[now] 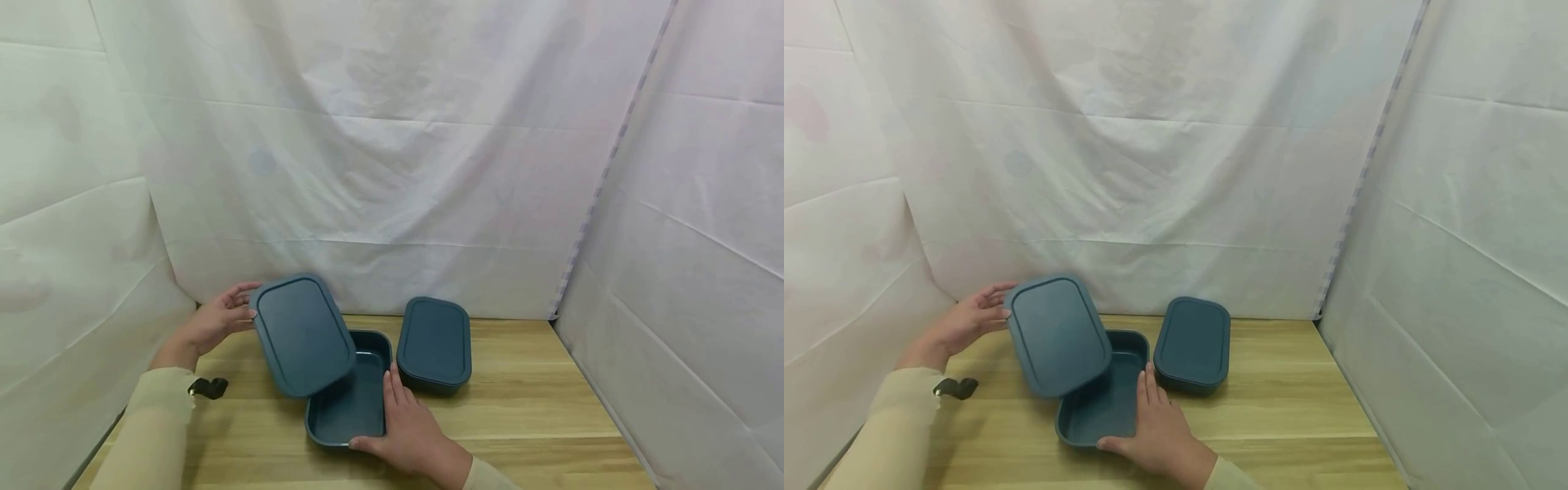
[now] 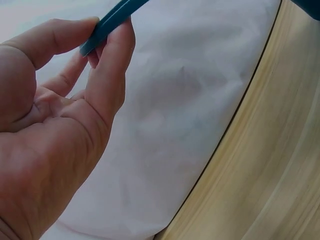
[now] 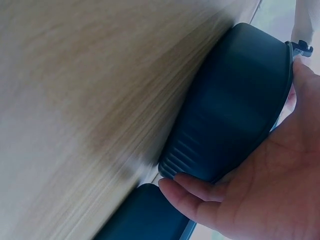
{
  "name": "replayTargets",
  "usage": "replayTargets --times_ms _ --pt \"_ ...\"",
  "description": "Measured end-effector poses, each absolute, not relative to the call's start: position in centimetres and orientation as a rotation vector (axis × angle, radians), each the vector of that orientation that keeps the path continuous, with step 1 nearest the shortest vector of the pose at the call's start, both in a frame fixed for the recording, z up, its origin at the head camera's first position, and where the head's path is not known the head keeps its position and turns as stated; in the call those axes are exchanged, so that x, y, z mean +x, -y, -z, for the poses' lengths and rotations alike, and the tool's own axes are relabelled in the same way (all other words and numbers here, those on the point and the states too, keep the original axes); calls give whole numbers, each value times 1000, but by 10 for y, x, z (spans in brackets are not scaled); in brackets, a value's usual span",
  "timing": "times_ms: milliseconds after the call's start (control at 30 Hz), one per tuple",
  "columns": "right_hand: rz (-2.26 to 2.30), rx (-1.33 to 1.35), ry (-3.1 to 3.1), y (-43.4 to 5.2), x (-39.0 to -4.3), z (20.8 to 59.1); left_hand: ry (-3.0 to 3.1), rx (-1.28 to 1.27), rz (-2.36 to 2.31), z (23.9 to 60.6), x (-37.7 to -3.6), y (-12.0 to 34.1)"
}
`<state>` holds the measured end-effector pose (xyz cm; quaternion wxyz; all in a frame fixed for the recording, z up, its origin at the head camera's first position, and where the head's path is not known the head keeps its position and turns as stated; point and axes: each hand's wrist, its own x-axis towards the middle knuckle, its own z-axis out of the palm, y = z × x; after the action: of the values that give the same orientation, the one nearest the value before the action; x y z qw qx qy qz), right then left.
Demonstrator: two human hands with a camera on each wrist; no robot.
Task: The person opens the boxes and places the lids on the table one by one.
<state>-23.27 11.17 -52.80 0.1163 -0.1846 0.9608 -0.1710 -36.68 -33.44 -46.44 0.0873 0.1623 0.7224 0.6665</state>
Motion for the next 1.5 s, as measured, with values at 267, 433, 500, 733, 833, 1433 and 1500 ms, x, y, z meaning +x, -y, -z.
replayTargets --times_ms 267,433,500,733,833,1433,1500 --pt "541 -536 -2803 -112 -233 527 -2128 491 -2055 460 -362 341" --pt "539 -533 -2802 -112 -231 525 -2066 546 -2127 457 -358 343" --pt "533 -533 -2805 -111 -231 525 -2047 559 -2155 456 -357 344" --pt "534 -541 -2804 -110 -232 526 -2010 558 -2267 459 -356 349" --pt "539 -540 -2800 -110 -232 526 -2015 550 -2292 459 -356 351" --pt "560 -545 -2806 -108 -230 522 -2227 527 -2337 439 -347 358" --pt "560 -542 -2805 -108 -230 523 -2258 517 -2316 438 -346 359"
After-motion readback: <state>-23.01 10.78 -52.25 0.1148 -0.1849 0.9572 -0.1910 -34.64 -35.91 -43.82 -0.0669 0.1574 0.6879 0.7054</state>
